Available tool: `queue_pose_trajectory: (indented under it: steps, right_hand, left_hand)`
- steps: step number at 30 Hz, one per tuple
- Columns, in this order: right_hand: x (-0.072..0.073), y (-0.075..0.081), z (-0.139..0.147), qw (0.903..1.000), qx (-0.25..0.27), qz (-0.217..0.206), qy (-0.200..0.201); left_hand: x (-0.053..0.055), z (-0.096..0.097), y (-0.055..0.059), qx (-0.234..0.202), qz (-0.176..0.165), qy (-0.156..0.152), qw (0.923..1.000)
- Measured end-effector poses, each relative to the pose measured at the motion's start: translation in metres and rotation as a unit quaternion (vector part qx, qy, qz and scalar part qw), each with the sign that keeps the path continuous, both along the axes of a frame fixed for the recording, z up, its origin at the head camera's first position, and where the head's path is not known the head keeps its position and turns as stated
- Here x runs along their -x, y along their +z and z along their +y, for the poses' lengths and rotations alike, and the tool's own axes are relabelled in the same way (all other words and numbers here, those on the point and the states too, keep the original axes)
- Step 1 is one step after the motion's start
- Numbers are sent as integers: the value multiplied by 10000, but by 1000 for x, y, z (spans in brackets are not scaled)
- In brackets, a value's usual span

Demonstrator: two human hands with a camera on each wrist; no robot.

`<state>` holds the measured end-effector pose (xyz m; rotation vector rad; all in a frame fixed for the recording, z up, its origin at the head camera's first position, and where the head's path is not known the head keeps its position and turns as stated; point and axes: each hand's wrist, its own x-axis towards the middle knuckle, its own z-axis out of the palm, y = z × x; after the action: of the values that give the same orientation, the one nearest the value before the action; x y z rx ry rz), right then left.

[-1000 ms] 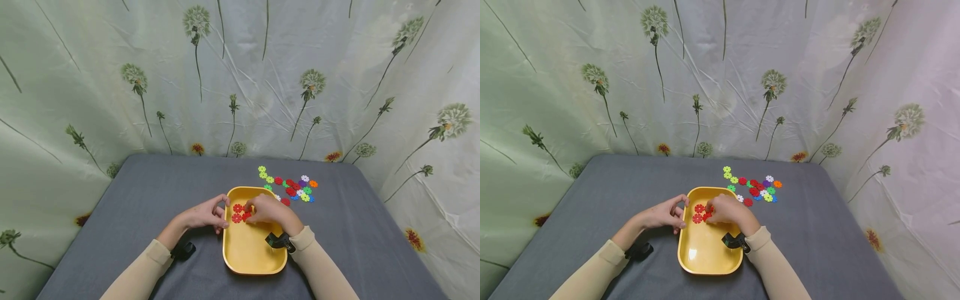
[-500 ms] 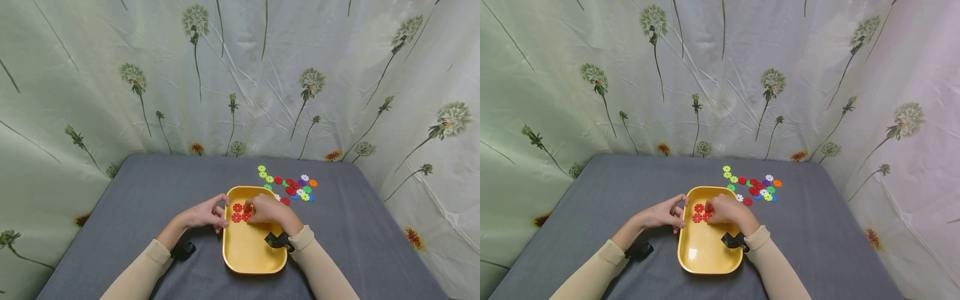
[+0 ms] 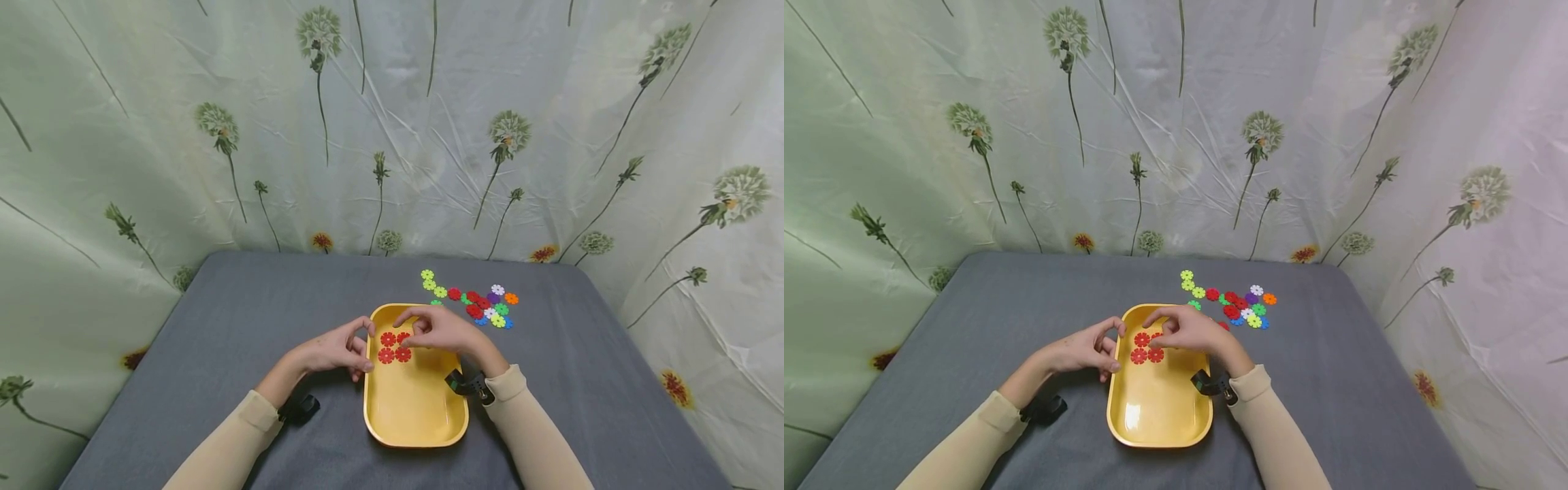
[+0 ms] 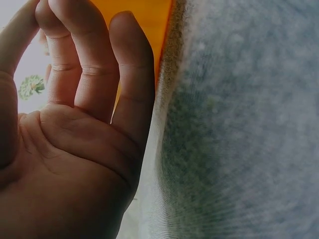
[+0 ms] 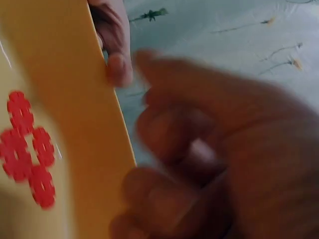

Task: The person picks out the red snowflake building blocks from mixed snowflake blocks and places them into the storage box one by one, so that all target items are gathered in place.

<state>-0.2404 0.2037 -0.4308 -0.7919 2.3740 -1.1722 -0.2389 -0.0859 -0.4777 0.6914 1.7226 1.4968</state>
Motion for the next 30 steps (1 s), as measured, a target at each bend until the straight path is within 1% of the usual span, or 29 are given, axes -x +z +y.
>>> queue_pose_trajectory:
  steps: [3, 10, 13, 17, 20, 22, 24, 27, 30]
  right_hand:
    - [1, 6, 8, 9991, 406, -39, -75]
    - [4, 19, 34, 9939, 989, -52, -482]
    - [6, 22, 48, 9909, 1117, 15, -752]
    - [8, 24, 68, 9857, 1277, -70, -1102]
    - [11, 20, 84, 9832, 1217, -80, -1356]
    - [14, 14, 96, 9827, 1077, -89, -1502]
    - [16, 6, 106, 9814, 974, -208, -1641]
    - [20, -6, 119, 9797, 943, -466, -1707]
    - [25, -19, 131, 9790, 952, -777, -1625]
  left_hand:
    - [0, 0, 1, 10, 21, 0, 10000]
    - [1, -1, 3, -10, 95, 15, 10000]
    - [1, -1, 2, -2, 114, 21, 9999]
    - [0, -1, 2, 11, 119, 28, 9999]
    - [0, -1, 1, 14, 127, 46, 9999]
    - [-1, -1, 1, 42, 128, 64, 9999]
    - [-2, -1, 0, 77, 120, 78, 9999]
    - [-2, 0, -1, 110, 108, 95, 9998]
    - [-2, 0, -2, 101, 101, 96, 9999]
